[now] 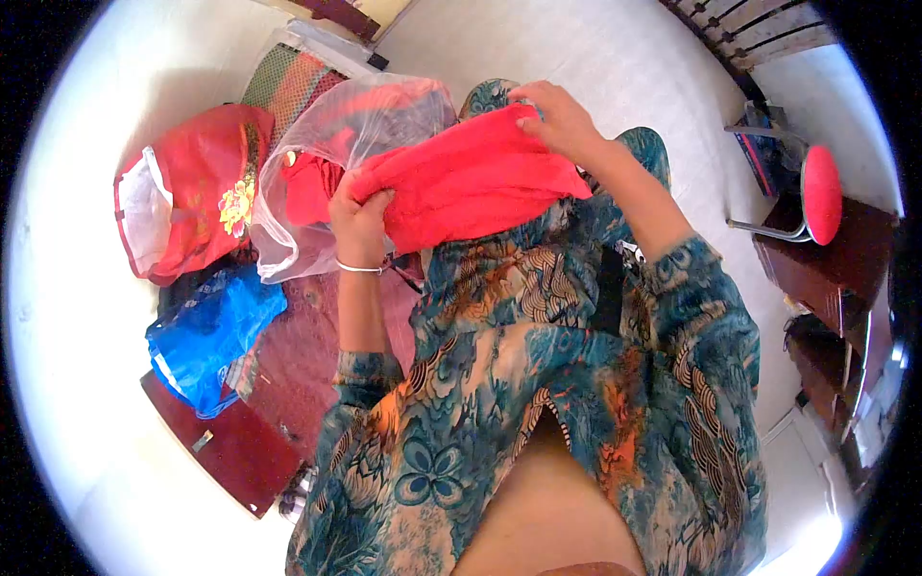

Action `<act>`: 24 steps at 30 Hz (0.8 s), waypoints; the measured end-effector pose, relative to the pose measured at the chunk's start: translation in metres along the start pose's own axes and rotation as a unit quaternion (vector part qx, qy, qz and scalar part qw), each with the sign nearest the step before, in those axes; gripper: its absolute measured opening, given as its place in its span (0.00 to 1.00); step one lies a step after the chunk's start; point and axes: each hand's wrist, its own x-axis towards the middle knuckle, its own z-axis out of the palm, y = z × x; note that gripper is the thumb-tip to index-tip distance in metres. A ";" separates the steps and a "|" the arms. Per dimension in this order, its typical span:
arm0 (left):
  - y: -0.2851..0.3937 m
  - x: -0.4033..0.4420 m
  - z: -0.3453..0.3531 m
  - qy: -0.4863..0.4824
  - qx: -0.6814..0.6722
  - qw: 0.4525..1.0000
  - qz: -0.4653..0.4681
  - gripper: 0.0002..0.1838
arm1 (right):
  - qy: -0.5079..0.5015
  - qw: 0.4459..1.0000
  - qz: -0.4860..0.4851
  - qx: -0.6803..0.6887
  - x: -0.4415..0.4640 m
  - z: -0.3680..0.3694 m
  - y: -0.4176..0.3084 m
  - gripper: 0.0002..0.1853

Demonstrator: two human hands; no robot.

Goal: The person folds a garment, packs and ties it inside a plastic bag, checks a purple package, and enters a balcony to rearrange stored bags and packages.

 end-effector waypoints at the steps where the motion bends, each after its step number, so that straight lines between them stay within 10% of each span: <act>1: 0.006 -0.004 0.002 0.003 0.016 1.000 0.014 0.23 | -0.036 0.999 0.027 -0.015 0.000 0.013 0.008 0.17; 5: 0.027 -0.009 0.016 0.070 0.036 0.992 0.096 0.26 | -0.094 0.975 0.201 0.010 0.000 -0.015 -0.022 0.15; 17: 0.032 -0.017 0.002 -0.021 0.149 0.974 0.168 0.23 | -0.045 0.918 0.217 0.329 0.005 -0.004 0.000 0.14; 24: 0.036 -0.022 0.003 -0.019 0.106 0.990 0.092 0.22 | -0.232 0.949 0.201 0.078 0.017 -0.011 -0.012 0.19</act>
